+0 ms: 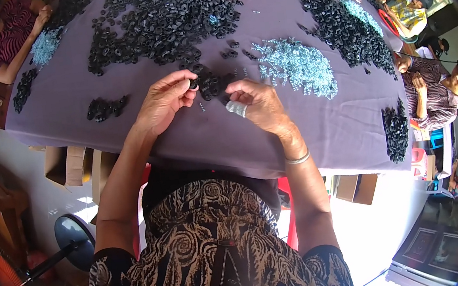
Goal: Sorting small black plastic parts on a table and placing them into a small transparent plastic bag.
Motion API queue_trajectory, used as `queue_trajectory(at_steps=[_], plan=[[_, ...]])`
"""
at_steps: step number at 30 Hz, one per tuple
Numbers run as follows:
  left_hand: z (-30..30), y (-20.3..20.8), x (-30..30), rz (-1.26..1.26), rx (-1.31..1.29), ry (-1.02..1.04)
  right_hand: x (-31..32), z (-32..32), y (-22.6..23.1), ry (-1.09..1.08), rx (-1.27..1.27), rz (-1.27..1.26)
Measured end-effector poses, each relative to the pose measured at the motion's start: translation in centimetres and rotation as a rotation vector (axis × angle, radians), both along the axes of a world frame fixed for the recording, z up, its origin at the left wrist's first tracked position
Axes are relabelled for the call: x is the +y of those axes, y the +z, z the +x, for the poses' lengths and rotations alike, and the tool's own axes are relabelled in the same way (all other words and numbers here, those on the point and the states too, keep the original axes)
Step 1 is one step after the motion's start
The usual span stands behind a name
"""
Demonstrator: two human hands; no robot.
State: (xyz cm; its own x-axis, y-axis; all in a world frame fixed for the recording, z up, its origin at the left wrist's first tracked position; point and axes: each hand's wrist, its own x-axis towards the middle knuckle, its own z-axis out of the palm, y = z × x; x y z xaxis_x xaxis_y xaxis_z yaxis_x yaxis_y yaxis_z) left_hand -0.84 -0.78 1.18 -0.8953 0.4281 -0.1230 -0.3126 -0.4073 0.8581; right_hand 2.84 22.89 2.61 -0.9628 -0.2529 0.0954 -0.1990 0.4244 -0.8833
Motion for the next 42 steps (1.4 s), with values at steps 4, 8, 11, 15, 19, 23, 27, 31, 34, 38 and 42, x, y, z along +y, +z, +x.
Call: queue_trajectory(at_steps=[4, 8, 11, 15, 19, 23, 27, 31, 34, 38, 42], plan=[[-0.2, -0.4, -0.2, 0.023, -0.011, 0.007, -1.3, 0.1, 0.0, 0.017, 0.176, 0.155], [-0.1, -0.4, 0.2, 0.047, 0.012, 0.042, -2.0, -0.1, -0.5, -0.074, 0.274, 0.186], [0.0, 0.0, 0.1, 0.0, 0.008, 0.017, -2.4, -0.4, -0.4, -0.118, 0.258, 0.158], [0.3, 0.2, -0.1, -0.073, 0.045, 0.034, -2.8, -0.7, -1.2, -0.194, 0.278, 0.164], [0.7, 0.7, -0.2, -0.091, 0.094, 0.072, -0.9, -1.1, -2.0, -0.18, 0.203, -0.198], [1.1, 1.5, 0.3, -0.077, 0.136, 0.055, 3.2, -1.6, 0.7, -0.303, 0.217, -0.259], [2.3, 1.6, 1.8, -0.113, 0.162, -0.115, 4.4, -2.4, 0.8, -0.274, 0.219, -0.067], [3.9, 0.7, 3.5, -0.128, 0.247, -0.216, 3.6, -3.2, 0.9, -0.181, 0.342, 0.281], [3.8, 0.3, 3.5, -0.17, 0.267, -0.21, 3.0, -4.0, 1.0, -0.106, 0.475, 0.376], [2.6, 0.4, 2.1, -0.185, 0.27, -0.108, 2.4, -4.7, 0.7, -0.021, 0.592, 0.58], [2.3, -0.1, 2.1, -0.091, 0.165, -0.029, 2.6, -4.9, 0.4, -0.071, 0.51, 0.549]])
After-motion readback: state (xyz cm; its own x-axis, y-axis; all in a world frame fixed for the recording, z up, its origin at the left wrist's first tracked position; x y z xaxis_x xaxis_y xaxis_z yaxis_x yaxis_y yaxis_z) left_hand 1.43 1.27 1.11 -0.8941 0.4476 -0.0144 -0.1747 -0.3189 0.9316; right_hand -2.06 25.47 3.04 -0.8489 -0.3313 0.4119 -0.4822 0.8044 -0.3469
